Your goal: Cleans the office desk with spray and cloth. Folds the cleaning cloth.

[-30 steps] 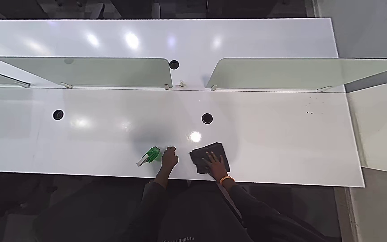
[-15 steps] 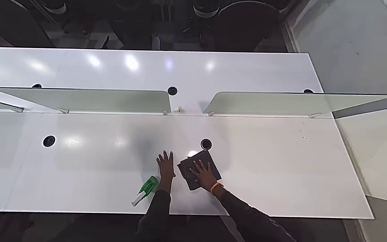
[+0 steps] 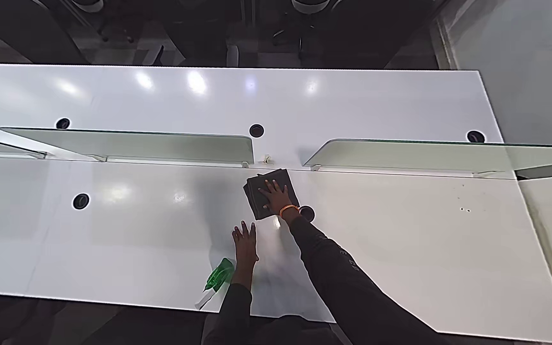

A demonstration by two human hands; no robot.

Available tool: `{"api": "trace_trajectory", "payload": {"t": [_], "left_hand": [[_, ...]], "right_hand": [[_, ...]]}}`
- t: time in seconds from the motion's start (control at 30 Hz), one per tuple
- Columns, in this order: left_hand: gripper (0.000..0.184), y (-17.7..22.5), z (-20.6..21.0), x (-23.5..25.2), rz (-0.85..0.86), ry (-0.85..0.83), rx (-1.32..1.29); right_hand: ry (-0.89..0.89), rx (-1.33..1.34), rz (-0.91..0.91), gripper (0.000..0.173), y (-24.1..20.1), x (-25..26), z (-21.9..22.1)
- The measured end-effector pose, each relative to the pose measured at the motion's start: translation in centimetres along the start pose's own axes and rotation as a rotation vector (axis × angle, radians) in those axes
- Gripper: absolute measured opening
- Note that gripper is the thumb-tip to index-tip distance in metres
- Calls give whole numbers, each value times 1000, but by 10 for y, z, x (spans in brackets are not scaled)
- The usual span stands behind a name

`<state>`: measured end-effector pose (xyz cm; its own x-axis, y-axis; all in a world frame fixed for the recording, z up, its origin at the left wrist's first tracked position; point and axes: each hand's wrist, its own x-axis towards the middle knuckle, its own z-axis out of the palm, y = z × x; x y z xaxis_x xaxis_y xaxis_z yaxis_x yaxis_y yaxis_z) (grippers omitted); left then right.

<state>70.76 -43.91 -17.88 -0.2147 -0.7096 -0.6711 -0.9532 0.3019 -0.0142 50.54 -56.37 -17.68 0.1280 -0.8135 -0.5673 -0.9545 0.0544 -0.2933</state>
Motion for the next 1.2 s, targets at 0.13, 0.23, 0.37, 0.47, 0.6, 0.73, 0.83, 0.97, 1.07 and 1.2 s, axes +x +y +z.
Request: {"api": "trace_trajectory", "payload": {"t": [0.13, 0.23, 0.37, 0.47, 0.6, 0.73, 0.83, 0.97, 1.07, 1.2], "left_hand": [[141, 0, 1, 0, -8, 10, 2], [142, 1, 1, 0, -9, 27, -2], [143, 2, 4, 1, -20, 46, -10], [146, 4, 5, 2, -34, 43, 0], [147, 6, 6, 1, -60, 46, -11], [146, 5, 4, -3, -75, 49, -62], [134, 2, 8, -12, -51, 86, -93], [102, -1, 33, -37, 45, 172, -186], [78, 2, 66, -72, 148, 252, -272], [56, 11, 109, -125, 224, 225, -365]], "right_hand": [[52, 47, 89, 79, 39, -6, -8], [111, 84, 202, 73, 86, -32, -11], [187, 155, 400, 69, 165, -89, 0], [214, 200, 521, 73, 210, -141, 24], [239, 233, 610, 75, 220, -208, 72], [165, 167, 538, 78, 174, -262, 119], [23, 97, 363, 83, 114, -296, 149], [-110, 20, 168, 87, 46, -310, 190], [-129, 14, 146, 91, 26, -293, 192], [-92, 3, 67, 94, 25, -250, 159]]}}
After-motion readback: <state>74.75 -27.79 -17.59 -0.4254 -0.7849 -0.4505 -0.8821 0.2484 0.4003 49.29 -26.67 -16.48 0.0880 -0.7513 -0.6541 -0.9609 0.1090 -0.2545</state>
